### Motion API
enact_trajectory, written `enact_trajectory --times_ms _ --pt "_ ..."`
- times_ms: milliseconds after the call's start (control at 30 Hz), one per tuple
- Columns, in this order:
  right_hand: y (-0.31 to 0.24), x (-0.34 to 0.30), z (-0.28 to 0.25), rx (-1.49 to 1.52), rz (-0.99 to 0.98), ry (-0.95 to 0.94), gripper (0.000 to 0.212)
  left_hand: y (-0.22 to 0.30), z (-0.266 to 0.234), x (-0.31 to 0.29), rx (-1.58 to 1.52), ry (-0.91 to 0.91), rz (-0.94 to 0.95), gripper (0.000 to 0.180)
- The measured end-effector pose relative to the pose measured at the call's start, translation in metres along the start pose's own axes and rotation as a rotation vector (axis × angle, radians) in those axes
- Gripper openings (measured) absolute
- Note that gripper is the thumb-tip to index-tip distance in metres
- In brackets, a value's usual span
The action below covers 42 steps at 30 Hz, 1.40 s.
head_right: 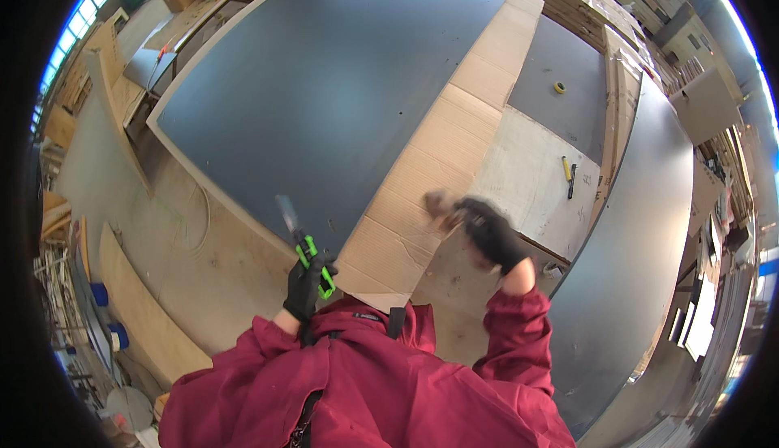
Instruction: The person wipes a large gray panel with a cloth, then uses a green utility knife to scrape the surface. They place a cardboard sheet over the panel and align it with a coworker. The person continues to wipe and scrape the panel while the coworker assists with positioning the cardboard.
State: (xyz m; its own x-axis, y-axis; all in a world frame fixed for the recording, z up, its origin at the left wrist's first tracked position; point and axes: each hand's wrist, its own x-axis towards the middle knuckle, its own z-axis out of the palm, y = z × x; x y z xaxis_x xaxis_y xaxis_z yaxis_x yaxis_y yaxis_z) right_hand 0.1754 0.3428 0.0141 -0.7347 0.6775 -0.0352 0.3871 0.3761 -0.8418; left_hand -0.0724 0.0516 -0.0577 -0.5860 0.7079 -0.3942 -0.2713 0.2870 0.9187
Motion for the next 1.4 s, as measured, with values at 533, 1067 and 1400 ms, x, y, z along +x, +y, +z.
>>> enact_trajectory --times_ms 533,1067,1400 --pt "0.048 0.16 0.169 -0.433 -0.202 0.163 0.026 -0.009 -0.001 -0.086 -0.024 0.339 -0.068 0.034" --pt "0.004 0.017 0.068 0.437 -0.197 -0.511 0.035 -0.002 0.028 -0.04 -0.143 0.074 -0.005 0.034" --pt "0.022 0.033 0.082 0.243 0.132 -0.158 0.056 0.01 0.082 0.021 -0.256 -0.282 -0.199 0.024"
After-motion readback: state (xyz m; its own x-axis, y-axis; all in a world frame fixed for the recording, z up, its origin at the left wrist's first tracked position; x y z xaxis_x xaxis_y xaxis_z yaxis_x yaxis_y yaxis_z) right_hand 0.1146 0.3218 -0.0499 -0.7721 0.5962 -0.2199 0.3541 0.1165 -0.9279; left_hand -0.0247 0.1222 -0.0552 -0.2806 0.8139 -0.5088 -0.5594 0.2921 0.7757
